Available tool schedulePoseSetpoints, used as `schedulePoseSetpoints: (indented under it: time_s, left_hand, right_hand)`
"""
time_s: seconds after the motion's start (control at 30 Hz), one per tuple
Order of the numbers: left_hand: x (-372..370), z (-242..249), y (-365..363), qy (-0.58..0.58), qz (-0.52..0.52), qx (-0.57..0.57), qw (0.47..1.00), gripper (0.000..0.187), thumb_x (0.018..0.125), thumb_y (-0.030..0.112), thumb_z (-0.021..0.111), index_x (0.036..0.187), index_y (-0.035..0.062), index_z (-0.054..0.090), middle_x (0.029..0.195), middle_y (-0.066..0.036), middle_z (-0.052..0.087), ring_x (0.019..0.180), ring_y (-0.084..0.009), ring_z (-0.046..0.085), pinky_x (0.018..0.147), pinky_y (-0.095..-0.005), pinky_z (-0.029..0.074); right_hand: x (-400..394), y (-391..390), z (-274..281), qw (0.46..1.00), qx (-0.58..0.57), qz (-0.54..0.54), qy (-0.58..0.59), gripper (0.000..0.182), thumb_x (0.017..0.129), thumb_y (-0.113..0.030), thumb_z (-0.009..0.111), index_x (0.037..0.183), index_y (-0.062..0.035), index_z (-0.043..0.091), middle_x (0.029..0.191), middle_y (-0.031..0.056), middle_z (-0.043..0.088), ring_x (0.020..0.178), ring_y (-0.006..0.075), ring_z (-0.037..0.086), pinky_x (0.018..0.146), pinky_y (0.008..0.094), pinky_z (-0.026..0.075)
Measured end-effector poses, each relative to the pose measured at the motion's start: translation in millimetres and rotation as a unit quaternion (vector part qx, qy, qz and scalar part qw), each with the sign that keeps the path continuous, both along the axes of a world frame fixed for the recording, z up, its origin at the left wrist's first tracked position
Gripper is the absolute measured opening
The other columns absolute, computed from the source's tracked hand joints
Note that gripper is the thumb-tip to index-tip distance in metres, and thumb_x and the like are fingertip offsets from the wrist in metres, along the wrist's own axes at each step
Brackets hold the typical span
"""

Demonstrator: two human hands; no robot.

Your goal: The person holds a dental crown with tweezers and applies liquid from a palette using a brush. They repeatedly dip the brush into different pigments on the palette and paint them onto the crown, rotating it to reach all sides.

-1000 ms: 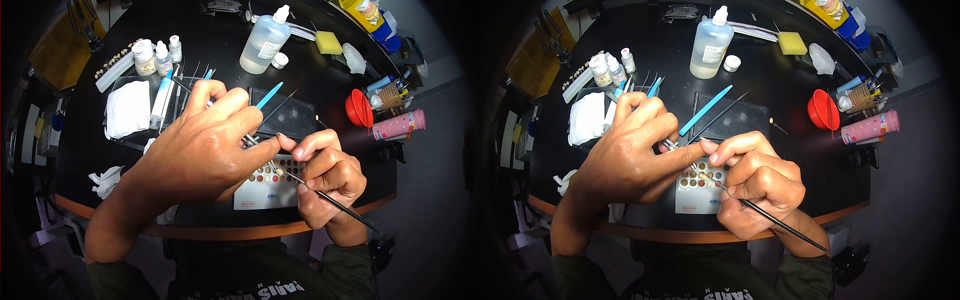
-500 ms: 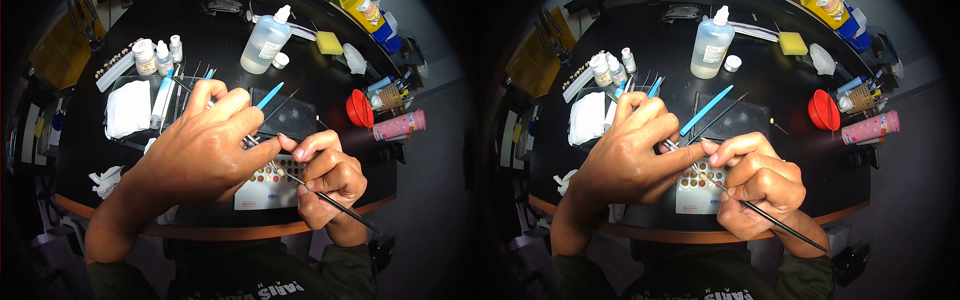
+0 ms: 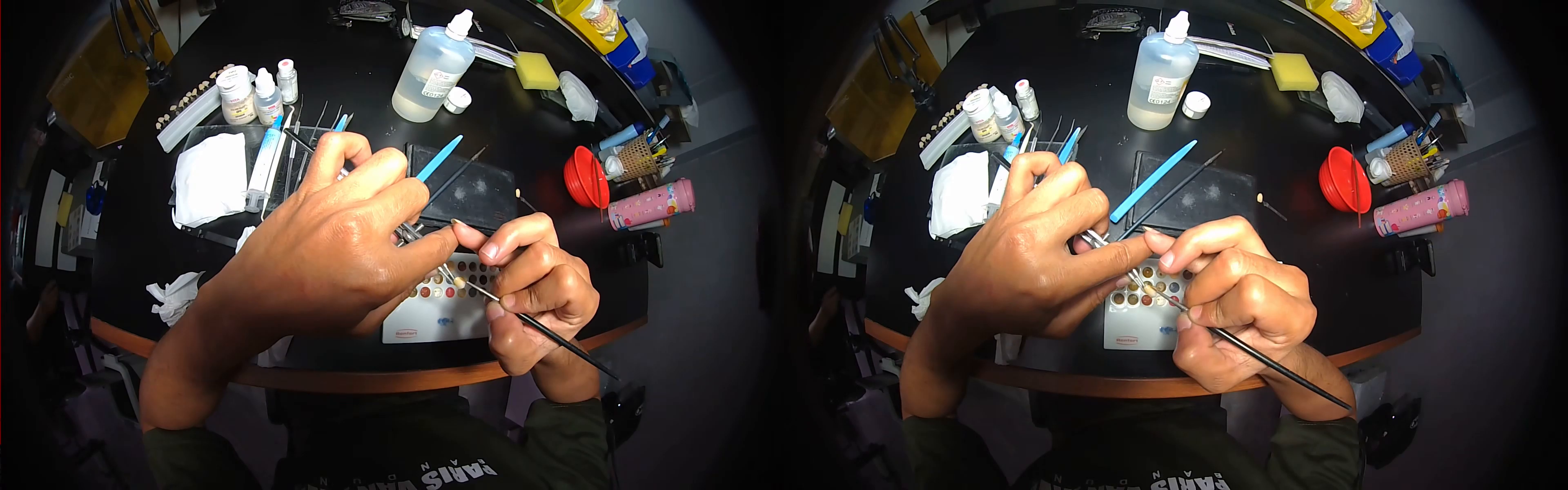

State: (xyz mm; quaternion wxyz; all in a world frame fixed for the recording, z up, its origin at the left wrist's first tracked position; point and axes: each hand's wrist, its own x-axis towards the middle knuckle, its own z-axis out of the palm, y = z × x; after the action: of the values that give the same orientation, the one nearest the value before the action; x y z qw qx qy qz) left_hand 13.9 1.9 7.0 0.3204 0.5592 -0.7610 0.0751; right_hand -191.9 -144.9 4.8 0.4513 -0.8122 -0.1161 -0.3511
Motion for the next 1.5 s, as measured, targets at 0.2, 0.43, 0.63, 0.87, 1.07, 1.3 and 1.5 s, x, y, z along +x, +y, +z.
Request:
schedulePoseSetpoints:
  time_s: [0.2, 0.43, 0.63, 0.87, 1.07, 1.3, 1.5]
  left_hand:
    - [-0.1, 1.2, 0.9, -0.003, -0.001, 0.007, 1.0, 0.032, 0.082, 0.019, 0.087, 0.114, 0.0171, 0.084, 0.082, -0.001, 0.048, 0.079, -0.0219, 0.05, 0.087, -0.0437, 0.037]
    - [0.0, 0.9, 1.2, 0.008, -0.008, 0.009, 1.0, 0.033, 0.081, 0.021, 0.087, 0.114, 0.0164, 0.084, 0.082, -0.001, 0.049, 0.079, -0.0225, 0.051, 0.087, -0.0439, 0.038]
    - [0.4, 1.3, 1.8, 0.005, -0.013, 0.014, 1.0, 0.033, 0.081, 0.022, 0.087, 0.113, 0.0154, 0.084, 0.081, -0.002, 0.05, 0.079, -0.0232, 0.05, 0.086, -0.0443, 0.038]
    - [0.8, 2.0, 1.8, 0.003, -0.015, 0.015, 1.0, 0.033, 0.081, 0.023, 0.087, 0.113, 0.0152, 0.084, 0.081, -0.002, 0.05, 0.079, -0.0233, 0.05, 0.086, -0.0445, 0.038]
    - [0.6, 2.2, 2.1, 0.001, -0.012, 0.021, 1.0, 0.033, 0.081, 0.022, 0.086, 0.113, 0.0153, 0.084, 0.081, -0.002, 0.05, 0.079, -0.0234, 0.051, 0.086, -0.0446, 0.039]
    - [0.5, 1.7, 1.8, -0.006, -0.008, 0.015, 1.0, 0.032, 0.081, 0.022, 0.085, 0.112, 0.0158, 0.083, 0.081, -0.002, 0.051, 0.079, -0.0232, 0.052, 0.087, -0.0449, 0.04]
    - [-1.9, 2.7, 1.9, -0.034, 0.007, 0.005, 0.999, 0.022, 0.082, 0.022, 0.085, 0.102, 0.015, 0.082, 0.081, -0.002, 0.051, 0.078, -0.0224, 0.052, 0.087, -0.0467, 0.039]
  right_hand:
    - [-0.3, 0.5, 0.0, 1.0, 0.009, -0.005, -0.006, 0.02, 0.073, 0.015, 0.062, 0.08, -0.001, 0.053, 0.08, 0.0118, 0.061, 0.101, 0.0315, 0.066, 0.102, 0.0654, 0.063]
    - [-0.3, 2.1, 0.0, 1.0, 0.021, -0.01, -0.012, 0.021, 0.071, 0.017, 0.063, 0.077, -0.0011, 0.053, 0.08, 0.0127, 0.063, 0.1, 0.0324, 0.069, 0.101, 0.0647, 0.064]
    - [-0.9, 2.2, 0.2, 1.0, 0.028, -0.004, -0.012, 0.02, 0.073, 0.015, 0.062, 0.078, -0.0012, 0.052, 0.078, 0.013, 0.062, 0.098, 0.0314, 0.068, 0.103, 0.0656, 0.063]
    - [-2.0, 1.4, 0.2, 0.999, 0.042, 0.005, -0.015, 0.019, 0.073, 0.014, 0.061, 0.077, -0.0017, 0.05, 0.077, 0.0129, 0.061, 0.097, 0.031, 0.067, 0.104, 0.067, 0.061]
    - [-1.9, 1.6, -0.4, 0.999, 0.041, 0.005, -0.015, 0.02, 0.07, 0.014, 0.059, 0.075, -0.0025, 0.048, 0.076, 0.0124, 0.06, 0.096, 0.0311, 0.067, 0.104, 0.067, 0.061]
    - [-1.8, 1.3, -1.0, 0.999, 0.046, 0.008, -0.015, 0.023, 0.067, 0.013, 0.06, 0.07, -0.0043, 0.044, 0.074, 0.011, 0.058, 0.095, 0.0315, 0.067, 0.103, 0.0663, 0.062]
    - [0.6, 1.5, -3.0, 0.998, 0.067, 0.002, -0.012, 0.022, 0.066, 0.014, 0.059, 0.07, -0.0035, 0.046, 0.074, 0.0101, 0.058, 0.095, 0.031, 0.068, 0.102, 0.0612, 0.064]
